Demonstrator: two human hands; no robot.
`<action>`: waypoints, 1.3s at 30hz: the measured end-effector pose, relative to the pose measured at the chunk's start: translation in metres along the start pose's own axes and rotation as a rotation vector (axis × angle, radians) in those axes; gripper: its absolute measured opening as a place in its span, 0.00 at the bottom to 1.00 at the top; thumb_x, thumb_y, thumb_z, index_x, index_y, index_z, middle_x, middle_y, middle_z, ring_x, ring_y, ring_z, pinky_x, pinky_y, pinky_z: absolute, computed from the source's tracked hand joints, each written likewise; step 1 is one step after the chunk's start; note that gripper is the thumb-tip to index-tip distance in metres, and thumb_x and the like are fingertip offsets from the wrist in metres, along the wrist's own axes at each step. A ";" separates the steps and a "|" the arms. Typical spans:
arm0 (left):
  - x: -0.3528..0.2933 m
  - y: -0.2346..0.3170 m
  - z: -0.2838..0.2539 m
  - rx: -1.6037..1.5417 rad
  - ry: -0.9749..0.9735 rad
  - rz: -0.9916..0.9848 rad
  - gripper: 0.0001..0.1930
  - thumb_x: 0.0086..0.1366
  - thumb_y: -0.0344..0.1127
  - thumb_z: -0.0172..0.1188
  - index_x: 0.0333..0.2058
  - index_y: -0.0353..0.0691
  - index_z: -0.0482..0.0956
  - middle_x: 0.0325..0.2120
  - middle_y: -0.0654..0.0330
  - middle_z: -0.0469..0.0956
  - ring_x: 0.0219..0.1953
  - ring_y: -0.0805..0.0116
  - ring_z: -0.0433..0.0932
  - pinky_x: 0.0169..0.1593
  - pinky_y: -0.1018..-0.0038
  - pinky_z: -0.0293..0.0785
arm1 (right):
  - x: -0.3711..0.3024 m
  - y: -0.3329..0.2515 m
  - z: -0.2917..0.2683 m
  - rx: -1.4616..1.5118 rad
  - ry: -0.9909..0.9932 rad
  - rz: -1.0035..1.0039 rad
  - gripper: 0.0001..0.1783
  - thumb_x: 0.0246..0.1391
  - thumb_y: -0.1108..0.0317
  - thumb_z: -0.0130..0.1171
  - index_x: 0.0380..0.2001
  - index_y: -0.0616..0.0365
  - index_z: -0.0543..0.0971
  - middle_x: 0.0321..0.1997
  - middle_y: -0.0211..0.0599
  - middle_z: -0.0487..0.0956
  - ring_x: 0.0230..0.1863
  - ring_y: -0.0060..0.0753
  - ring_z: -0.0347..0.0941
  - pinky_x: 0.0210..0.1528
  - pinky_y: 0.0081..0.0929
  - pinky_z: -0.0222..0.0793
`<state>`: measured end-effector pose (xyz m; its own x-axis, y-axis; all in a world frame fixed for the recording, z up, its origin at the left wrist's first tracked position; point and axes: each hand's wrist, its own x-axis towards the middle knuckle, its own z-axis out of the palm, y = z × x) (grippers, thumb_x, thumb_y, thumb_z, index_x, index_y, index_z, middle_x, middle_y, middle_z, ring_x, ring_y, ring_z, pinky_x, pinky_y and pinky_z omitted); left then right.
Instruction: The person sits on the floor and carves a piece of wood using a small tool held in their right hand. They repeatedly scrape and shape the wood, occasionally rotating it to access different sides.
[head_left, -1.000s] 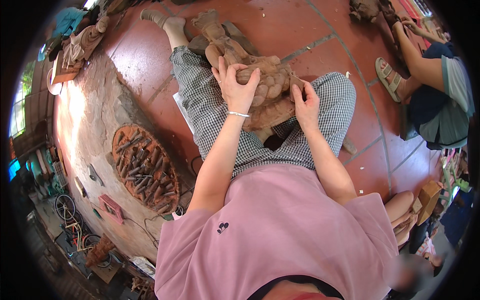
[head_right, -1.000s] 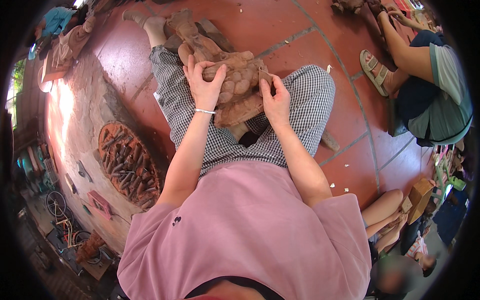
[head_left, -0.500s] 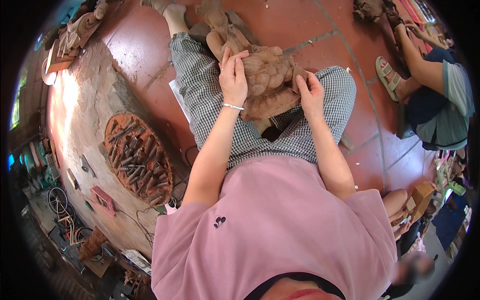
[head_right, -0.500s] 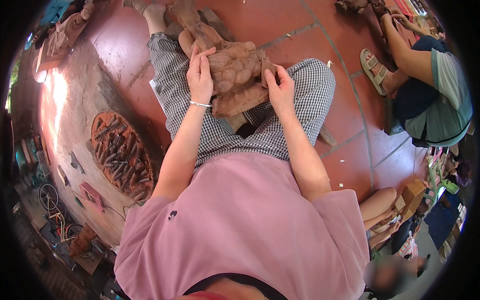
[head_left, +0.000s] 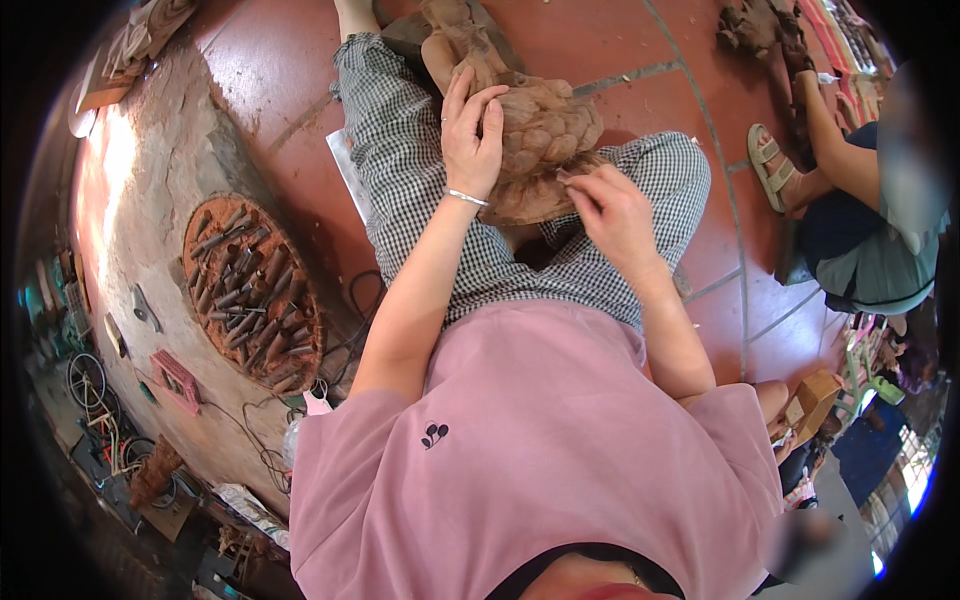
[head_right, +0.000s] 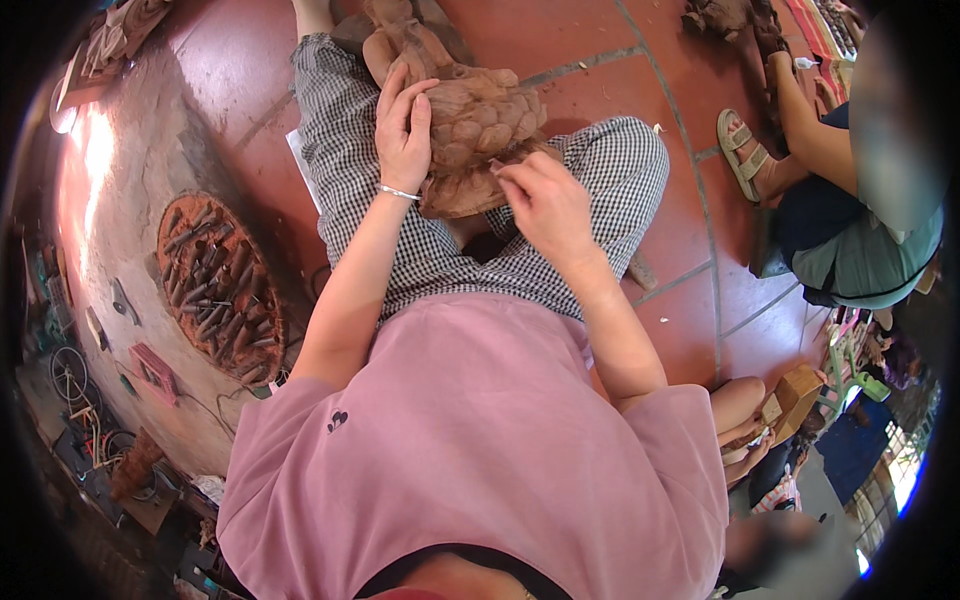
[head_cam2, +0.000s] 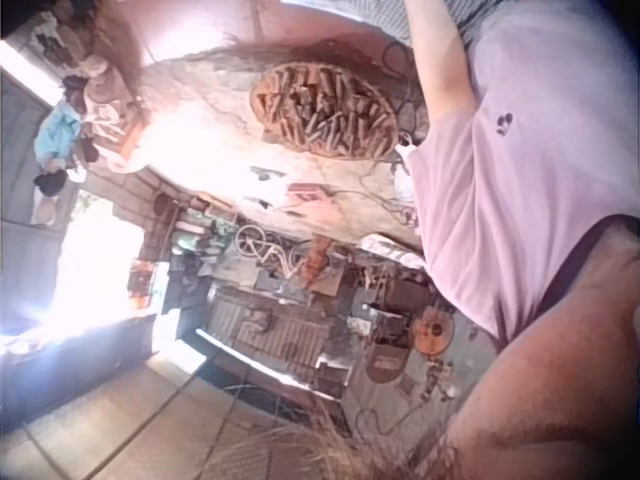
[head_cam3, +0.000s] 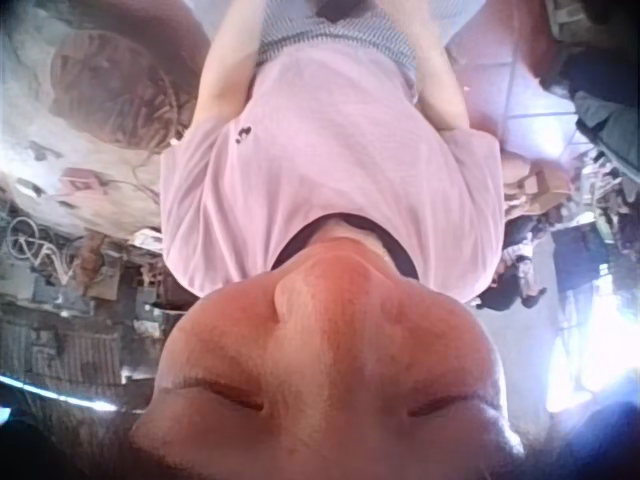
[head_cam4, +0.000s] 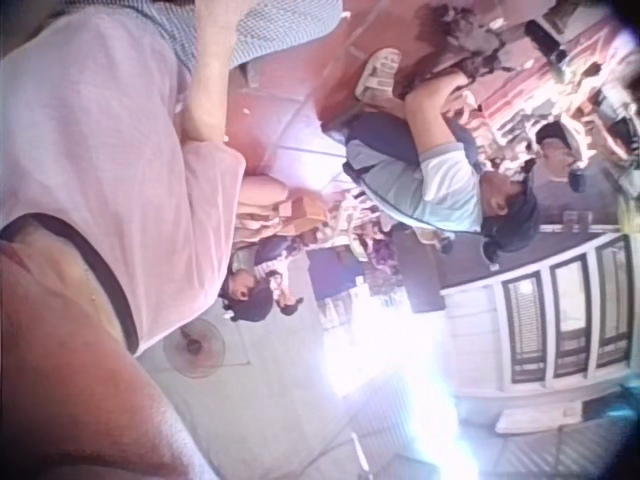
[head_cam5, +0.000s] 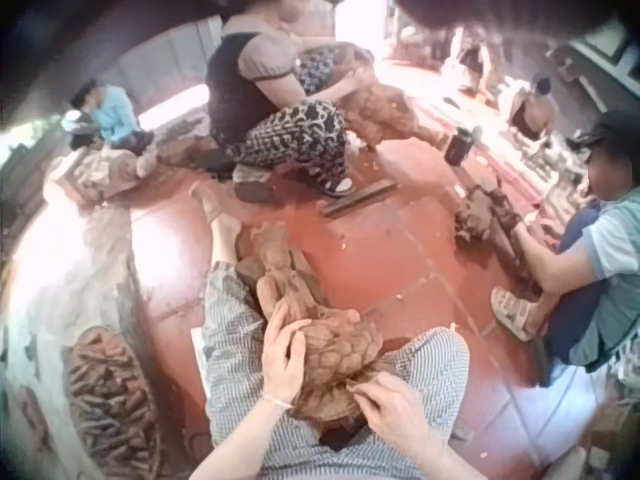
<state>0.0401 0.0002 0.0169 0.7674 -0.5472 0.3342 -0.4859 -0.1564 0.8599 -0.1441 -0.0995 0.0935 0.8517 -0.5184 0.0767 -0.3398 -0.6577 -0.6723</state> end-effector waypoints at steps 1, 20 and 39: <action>0.000 0.001 0.000 0.034 0.003 0.006 0.16 0.71 0.42 0.52 0.50 0.41 0.79 0.64 0.43 0.63 0.68 0.45 0.58 0.68 0.61 0.56 | 0.001 -0.005 0.004 -0.053 -0.007 -0.034 0.05 0.50 0.70 0.64 0.31 0.56 0.83 0.28 0.34 0.75 0.34 0.38 0.75 0.35 0.32 0.72; 0.024 -0.045 -0.027 -0.559 -0.263 -0.870 0.49 0.64 0.67 0.55 0.69 0.35 0.52 0.65 0.51 0.62 0.66 0.61 0.60 0.66 0.69 0.56 | 0.029 0.010 0.023 0.382 0.216 0.148 0.11 0.61 0.71 0.59 0.43 0.67 0.79 0.37 0.34 0.76 0.39 0.27 0.71 0.44 0.21 0.66; 0.070 -0.098 -0.003 -0.883 -0.306 -0.972 0.53 0.62 0.74 0.47 0.69 0.33 0.50 0.69 0.49 0.55 0.69 0.57 0.57 0.70 0.65 0.52 | 0.037 0.030 0.051 0.432 0.368 0.109 0.10 0.64 0.70 0.55 0.43 0.66 0.78 0.40 0.37 0.76 0.43 0.32 0.72 0.48 0.25 0.67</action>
<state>0.1424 -0.0203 -0.0432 0.4644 -0.6962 -0.5474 0.7158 -0.0689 0.6949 -0.1025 -0.1103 0.0382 0.5997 -0.7776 0.1891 -0.1585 -0.3470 -0.9244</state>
